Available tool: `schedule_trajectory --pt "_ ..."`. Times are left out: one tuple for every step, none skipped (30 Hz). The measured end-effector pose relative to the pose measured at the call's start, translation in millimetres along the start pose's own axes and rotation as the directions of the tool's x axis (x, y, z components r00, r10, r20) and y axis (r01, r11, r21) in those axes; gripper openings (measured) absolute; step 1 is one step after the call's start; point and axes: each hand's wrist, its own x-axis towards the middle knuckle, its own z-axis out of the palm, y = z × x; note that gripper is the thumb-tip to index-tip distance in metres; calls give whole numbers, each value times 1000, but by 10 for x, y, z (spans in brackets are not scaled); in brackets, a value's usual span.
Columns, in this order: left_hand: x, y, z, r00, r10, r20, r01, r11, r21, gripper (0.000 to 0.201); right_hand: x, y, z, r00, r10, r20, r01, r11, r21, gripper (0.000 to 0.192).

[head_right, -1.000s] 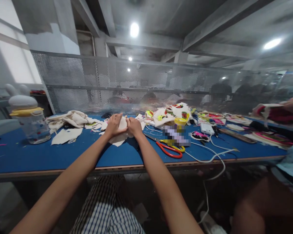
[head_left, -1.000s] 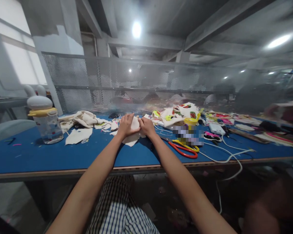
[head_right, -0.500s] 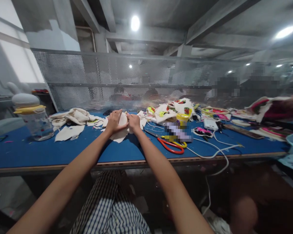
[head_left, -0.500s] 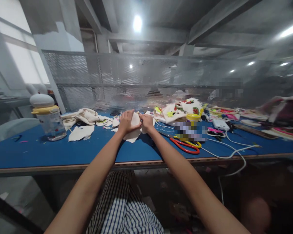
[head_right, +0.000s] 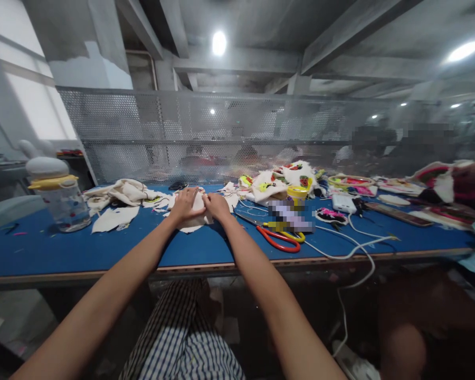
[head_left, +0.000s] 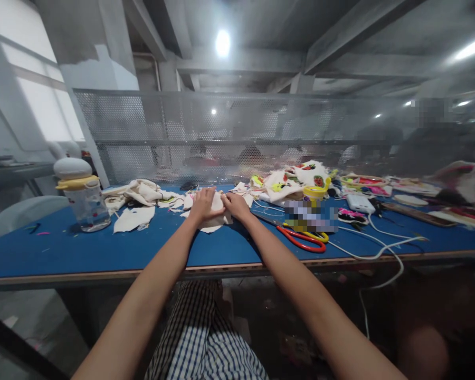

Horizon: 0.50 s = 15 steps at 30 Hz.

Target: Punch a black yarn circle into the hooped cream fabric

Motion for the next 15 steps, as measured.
schedule_trajectory --pt "-8 -1 14 1000 -3 11 3 1000 -2 76 -3 1 7 1000 12 7 -12 999 -43 29" --pt "-14 4 25 1000 -7 15 7 1000 -4 76 -1 0 11 1000 24 10 -23 997 -79 28" --pt "-17 13 33 1000 -15 14 15 1000 -4 76 4 -3 12 999 30 16 -28 993 -112 28" --pt "-19 23 39 1000 -22 12 22 1000 -3 77 10 -7 13 999 29 28 -24 989 -143 28" --pt "-19 32 40 1000 -27 11 27 1000 -4 78 18 -12 15 999 21 43 -13 985 -170 29" --pt "-18 41 39 1000 -29 12 29 1000 -7 77 26 -16 18 998 11 57 1 981 -194 30" --pt "-16 47 35 1000 -29 12 29 1000 -13 76 33 -20 24 998 -1 64 14 977 -211 31" --pt "-15 50 29 1000 -28 11 29 999 -19 75 38 -22 31 998 -10 62 23 975 -223 32" --pt "-14 51 23 1000 -29 10 29 999 -24 74 42 -23 40 998 -14 60 28 973 -230 33" --pt "-15 50 16 999 -31 10 31 999 -26 74 43 -23 49 998 -15 58 28 972 -234 34" --pt "-16 50 11 999 -32 10 33 999 -25 74 43 -21 60 998 -13 57 27 971 -236 34" --pt "-19 49 8 999 -34 12 35 999 -23 75 43 -19 69 998 -8 57 21 972 -235 34" --pt "-22 51 6 999 -35 16 36 999 -20 75 41 -18 78 998 -1 56 14 973 -230 34" --pt "-24 55 7 999 -35 18 36 999 -19 75 41 -18 84 999 8 53 4 976 -219 34" --pt "-23 60 7 999 -34 20 35 999 -20 76 43 -19 87 999 19 48 -9 980 -201 34"
